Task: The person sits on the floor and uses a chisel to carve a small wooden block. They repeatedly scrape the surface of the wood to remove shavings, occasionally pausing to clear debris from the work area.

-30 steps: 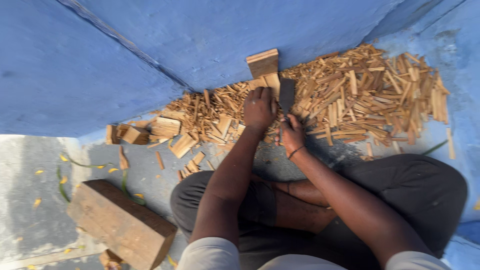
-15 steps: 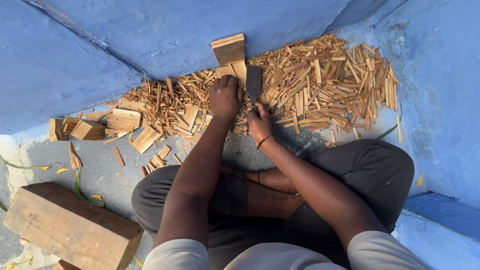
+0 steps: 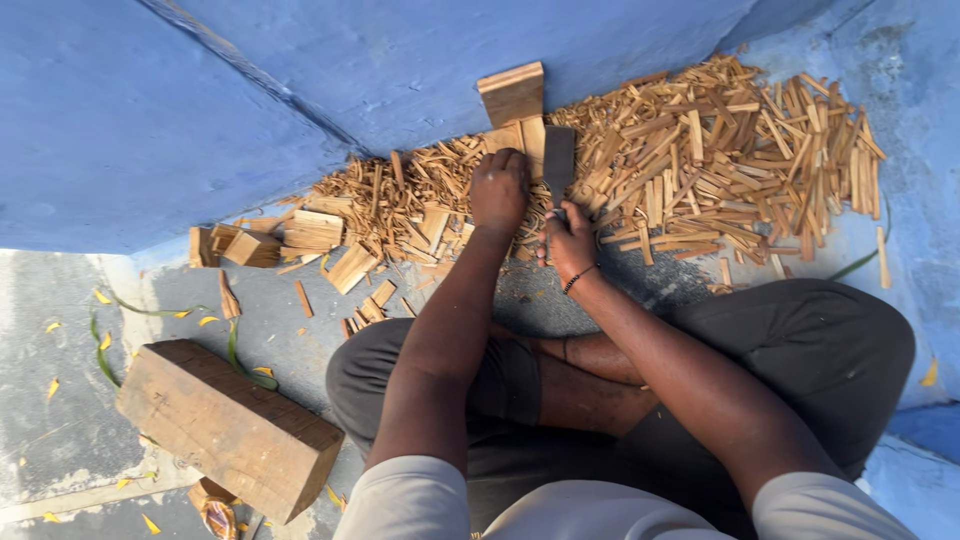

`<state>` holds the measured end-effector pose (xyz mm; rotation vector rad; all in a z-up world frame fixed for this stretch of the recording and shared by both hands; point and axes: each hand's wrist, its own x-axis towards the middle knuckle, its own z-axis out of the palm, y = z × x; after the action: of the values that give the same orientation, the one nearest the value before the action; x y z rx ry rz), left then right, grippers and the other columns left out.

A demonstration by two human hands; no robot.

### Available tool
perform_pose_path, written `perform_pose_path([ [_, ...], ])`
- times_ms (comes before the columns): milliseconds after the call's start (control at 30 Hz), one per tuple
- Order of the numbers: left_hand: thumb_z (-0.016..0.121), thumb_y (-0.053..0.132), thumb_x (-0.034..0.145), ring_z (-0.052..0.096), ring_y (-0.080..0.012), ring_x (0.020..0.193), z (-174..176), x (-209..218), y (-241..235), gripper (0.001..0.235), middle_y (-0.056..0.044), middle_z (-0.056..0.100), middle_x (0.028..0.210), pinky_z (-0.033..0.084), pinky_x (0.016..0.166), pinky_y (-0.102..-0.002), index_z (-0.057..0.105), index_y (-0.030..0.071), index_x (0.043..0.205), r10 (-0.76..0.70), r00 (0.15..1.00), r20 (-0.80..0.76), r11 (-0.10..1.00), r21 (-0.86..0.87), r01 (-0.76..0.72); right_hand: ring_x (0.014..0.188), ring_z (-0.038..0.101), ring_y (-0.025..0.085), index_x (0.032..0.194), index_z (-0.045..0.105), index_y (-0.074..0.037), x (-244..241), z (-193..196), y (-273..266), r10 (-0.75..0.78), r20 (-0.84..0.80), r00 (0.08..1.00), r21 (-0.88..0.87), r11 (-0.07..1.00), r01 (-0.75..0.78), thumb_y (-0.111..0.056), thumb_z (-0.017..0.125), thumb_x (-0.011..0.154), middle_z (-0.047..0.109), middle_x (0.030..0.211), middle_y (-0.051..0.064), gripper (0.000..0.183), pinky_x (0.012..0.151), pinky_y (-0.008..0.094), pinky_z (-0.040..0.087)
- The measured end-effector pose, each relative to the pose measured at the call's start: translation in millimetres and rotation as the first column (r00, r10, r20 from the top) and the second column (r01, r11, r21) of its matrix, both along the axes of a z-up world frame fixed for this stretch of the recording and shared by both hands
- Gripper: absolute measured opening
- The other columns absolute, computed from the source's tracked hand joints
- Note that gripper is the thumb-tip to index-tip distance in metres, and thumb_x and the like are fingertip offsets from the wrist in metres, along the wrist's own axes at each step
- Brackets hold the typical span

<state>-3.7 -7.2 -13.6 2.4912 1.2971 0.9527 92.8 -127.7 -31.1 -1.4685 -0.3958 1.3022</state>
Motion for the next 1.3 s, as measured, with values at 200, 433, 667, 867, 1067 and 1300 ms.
perform_pose_path([
  [200, 0.069, 0.016, 0.093, 0.067, -0.0301, 0.095, 6.2, -2.3, 0.8, 0.014, -0.009, 0.074, 0.107, 0.053, 0.087, -0.043, 0.075, 0.006, 0.1, -0.032, 0.999, -0.013, 0.999, -0.021, 0.032, 0.053, 0.054, 0.011, 0.131, 0.051, -0.009, 0.1, 4.3, -0.9, 0.031, 0.036, 0.999, -0.032, 0.999, -0.03, -0.018, 0.05, 0.106, 0.056, 0.077, 0.003, 0.027, 0.044, 0.029, 0.047],
  [433, 0.07, 0.019, 0.089, 0.061, -0.0334, 0.12, 25.2, -9.7, -19.7, 0.053, -0.016, 0.061, 0.136, 0.051, 0.101, -0.046, 0.057, 0.003, 0.138, -0.078, 0.994, -0.077, 0.995, -0.072, 0.072, 0.053, 0.054, 0.01, 0.131, 0.053, -0.009, 4.8, -2.2, -12.9, 0.062, 0.116, 0.991, -0.02, 0.998, -0.06, -0.024, 0.044, 0.109, 0.057, 0.077, 0.003, 0.028, 0.045, 0.028, 0.049],
  [667, 0.069, 0.028, 0.087, 0.031, -0.0363, 0.15, 33.0, 1.8, -66.5, 0.086, -0.024, 0.026, 0.163, 0.03, 0.12, -0.051, 0.027, -0.003, 0.156, -0.183, 0.872, -0.454, 0.98, -0.159, 0.123, 0.047, 0.052, 0.012, 0.131, 0.055, -0.005, 1.0, 0.8, -39.7, 0.104, 0.204, 0.973, -0.01, 0.994, -0.104, -0.025, 0.044, 0.109, 0.056, 0.073, 0.004, 0.031, 0.04, 0.031, 0.046],
  [867, 0.059, 0.032, 0.099, 0.026, -0.0383, 0.156, 0.8, -5.0, -85.2, 0.08, -0.027, 0.021, 0.168, 0.027, 0.125, -0.048, 0.023, -0.006, 0.159, -0.102, 0.818, -0.566, 0.994, -0.1, 0.055, 0.048, 0.052, 0.013, 0.149, 0.046, -0.009, -2.1, 4.3, -52.9, 0.217, 0.207, 0.954, -0.081, 0.975, -0.205, -0.025, 0.046, 0.108, 0.056, 0.071, 0.005, 0.045, 0.04, 0.031, 0.046],
  [1067, 0.062, 0.035, 0.094, 0.025, -0.0387, 0.154, 13.2, -8.0, -83.4, 0.086, -0.027, 0.019, 0.167, 0.027, 0.124, -0.047, 0.021, -0.004, 0.159, -0.136, 0.812, -0.568, 0.975, -0.224, 0.007, 0.049, 0.054, 0.013, 0.148, 0.047, -0.006, -0.9, 8.7, -42.2, 0.304, 0.239, 0.922, -0.12, 0.952, -0.283, -0.025, 0.046, 0.108, 0.057, 0.072, 0.006, 0.045, 0.041, 0.032, 0.047],
  [1300, 0.067, 0.031, 0.093, 0.027, -0.0393, 0.154, 1.5, -1.9, -65.1, 0.087, -0.027, 0.021, 0.167, 0.029, 0.123, -0.049, 0.023, -0.004, 0.159, -0.105, 0.847, -0.521, 0.984, -0.177, 0.013, 0.046, 0.052, 0.014, 0.146, 0.05, -0.009, -0.4, 11.4, -27.8, 0.283, 0.21, 0.936, -0.128, 0.957, -0.261, -0.025, 0.045, 0.108, 0.055, 0.068, 0.006, 0.042, 0.04, 0.033, 0.046],
])
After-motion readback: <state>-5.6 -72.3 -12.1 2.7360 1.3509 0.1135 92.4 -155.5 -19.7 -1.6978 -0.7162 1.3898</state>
